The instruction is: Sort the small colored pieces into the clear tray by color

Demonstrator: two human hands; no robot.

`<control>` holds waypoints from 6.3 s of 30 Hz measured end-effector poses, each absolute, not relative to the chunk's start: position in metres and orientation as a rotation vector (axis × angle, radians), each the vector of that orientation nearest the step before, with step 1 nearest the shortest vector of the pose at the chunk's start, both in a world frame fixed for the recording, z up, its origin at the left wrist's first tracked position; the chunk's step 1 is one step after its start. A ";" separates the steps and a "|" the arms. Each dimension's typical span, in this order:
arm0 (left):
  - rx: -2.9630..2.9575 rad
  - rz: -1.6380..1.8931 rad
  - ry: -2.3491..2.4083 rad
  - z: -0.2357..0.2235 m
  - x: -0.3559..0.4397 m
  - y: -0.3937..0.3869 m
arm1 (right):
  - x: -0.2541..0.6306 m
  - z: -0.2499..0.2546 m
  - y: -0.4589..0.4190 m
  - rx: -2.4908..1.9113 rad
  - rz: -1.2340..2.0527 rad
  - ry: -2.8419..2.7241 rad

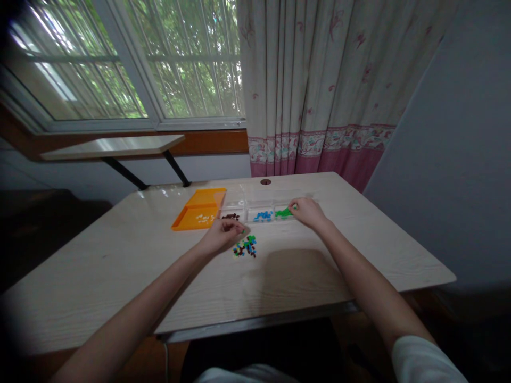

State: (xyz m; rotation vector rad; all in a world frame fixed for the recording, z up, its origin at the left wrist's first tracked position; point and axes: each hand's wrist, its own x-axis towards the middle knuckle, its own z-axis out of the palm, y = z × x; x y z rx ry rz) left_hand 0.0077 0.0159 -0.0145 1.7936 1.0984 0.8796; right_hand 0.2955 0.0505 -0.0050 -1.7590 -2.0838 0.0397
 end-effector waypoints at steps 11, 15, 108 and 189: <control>1.506 0.925 1.041 -0.017 0.011 0.016 | 0.211 -0.014 0.001 -1.136 0.196 -2.233; 1.798 0.898 1.110 -0.020 0.010 0.016 | 0.200 -0.017 -0.011 -1.087 0.268 -2.284; 2.621 0.493 1.227 -0.014 -0.008 0.013 | 0.292 0.003 0.040 -1.589 -0.026 -2.169; 2.225 0.312 0.911 -0.004 -0.027 0.016 | 0.281 -0.016 0.044 -1.691 0.024 -1.966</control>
